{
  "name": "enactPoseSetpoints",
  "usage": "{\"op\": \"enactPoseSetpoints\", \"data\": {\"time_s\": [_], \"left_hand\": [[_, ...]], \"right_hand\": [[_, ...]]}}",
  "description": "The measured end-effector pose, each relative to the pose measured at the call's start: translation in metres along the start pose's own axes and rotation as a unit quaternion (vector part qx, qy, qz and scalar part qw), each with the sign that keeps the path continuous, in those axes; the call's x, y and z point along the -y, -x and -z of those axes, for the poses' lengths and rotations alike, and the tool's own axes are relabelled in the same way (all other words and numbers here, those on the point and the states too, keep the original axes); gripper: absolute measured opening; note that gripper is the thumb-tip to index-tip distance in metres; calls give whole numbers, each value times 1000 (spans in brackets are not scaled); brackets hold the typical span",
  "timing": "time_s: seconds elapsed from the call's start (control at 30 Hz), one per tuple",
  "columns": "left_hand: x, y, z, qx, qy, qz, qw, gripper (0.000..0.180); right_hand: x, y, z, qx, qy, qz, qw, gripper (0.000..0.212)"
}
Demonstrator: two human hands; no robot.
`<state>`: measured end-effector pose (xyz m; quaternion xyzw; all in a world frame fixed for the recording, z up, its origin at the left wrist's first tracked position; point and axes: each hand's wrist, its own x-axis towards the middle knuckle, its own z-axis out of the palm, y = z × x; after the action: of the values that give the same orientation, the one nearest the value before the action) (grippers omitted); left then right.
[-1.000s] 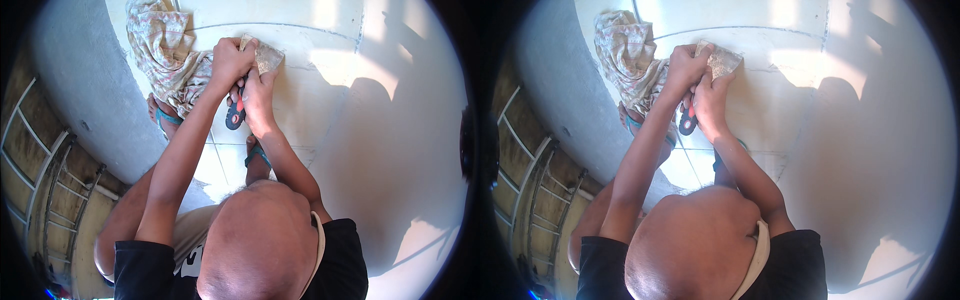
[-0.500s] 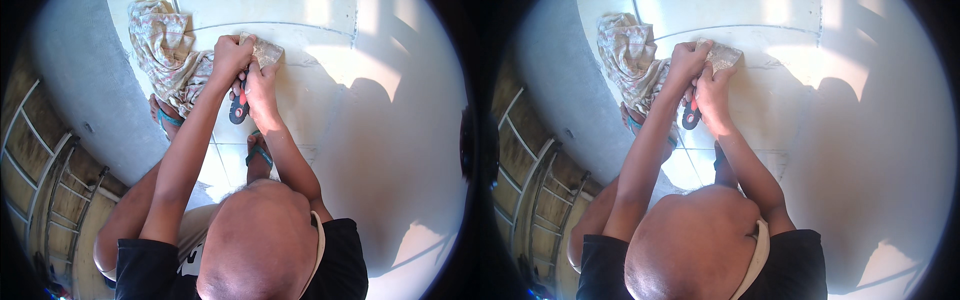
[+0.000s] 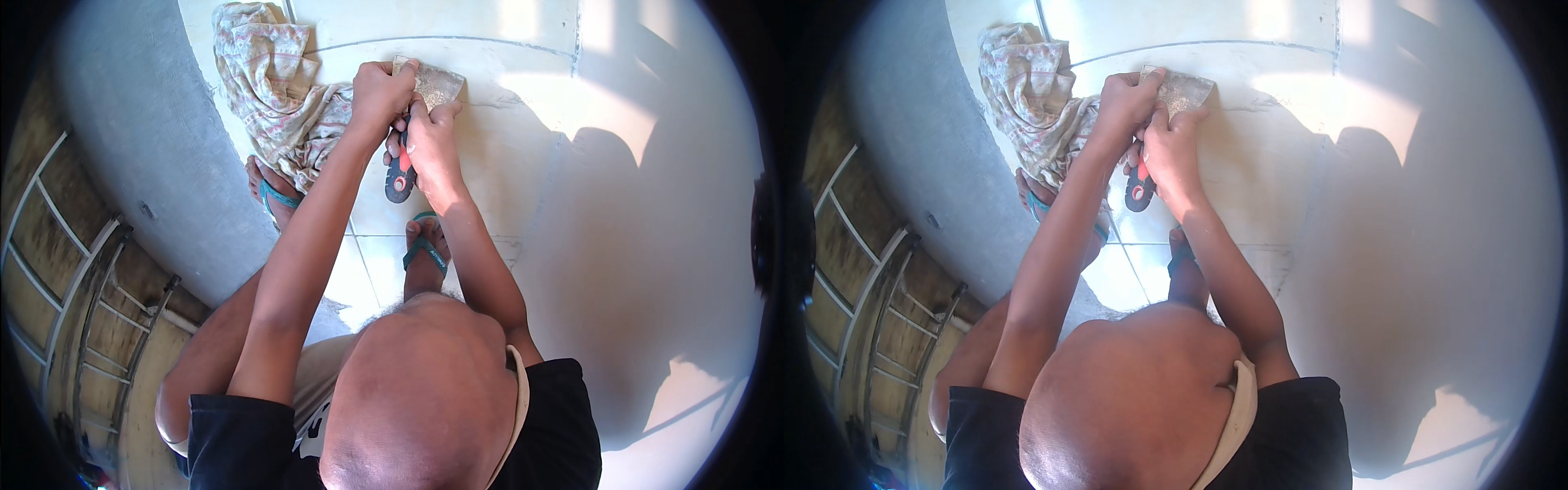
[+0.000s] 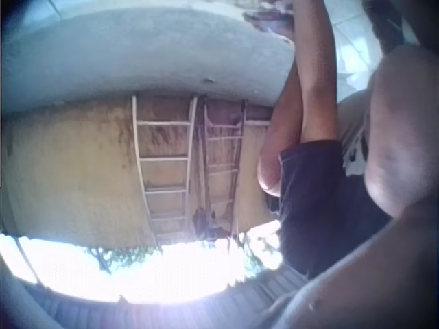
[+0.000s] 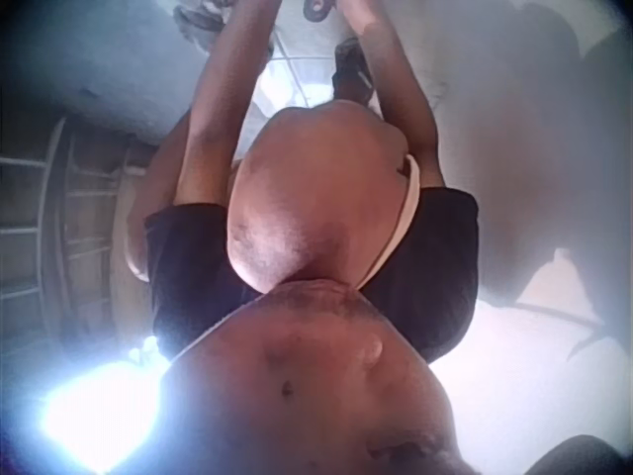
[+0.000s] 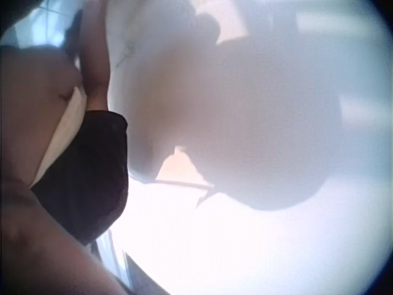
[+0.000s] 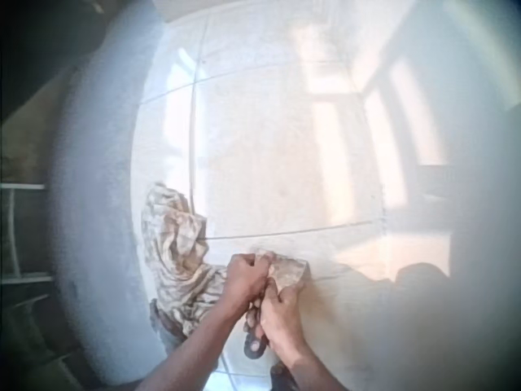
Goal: The person uses a grout float to press grout into the gaps between floor tiles. They repeatedly wipe the float with a cloth to remove excess grout and continue working on the same tile seam area.
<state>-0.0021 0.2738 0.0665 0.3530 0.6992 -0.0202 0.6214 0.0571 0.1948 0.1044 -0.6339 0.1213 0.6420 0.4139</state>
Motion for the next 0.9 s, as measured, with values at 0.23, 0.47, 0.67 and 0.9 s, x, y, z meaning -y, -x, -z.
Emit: {"op": "enactPoseSetpoints", "data": {"time_s": [0.23,0.47,0.67,0.9], "left_hand": [[0,-7,-4,-11,32,0,999,43],[12,-9,-7,-23,77,1,997,43],[4,-17,2,-37,49,-3,998,42],[49,10,-23,-34,-54,-85,994,45]], "right_hand": [[6,-9,4,1,42,-8,999,22],[17,-5,11,13,89,-21,996,22],[20,-11,1,26,92,-9,995,21],[-12,29,57,-23,149,53,987,66]]}}
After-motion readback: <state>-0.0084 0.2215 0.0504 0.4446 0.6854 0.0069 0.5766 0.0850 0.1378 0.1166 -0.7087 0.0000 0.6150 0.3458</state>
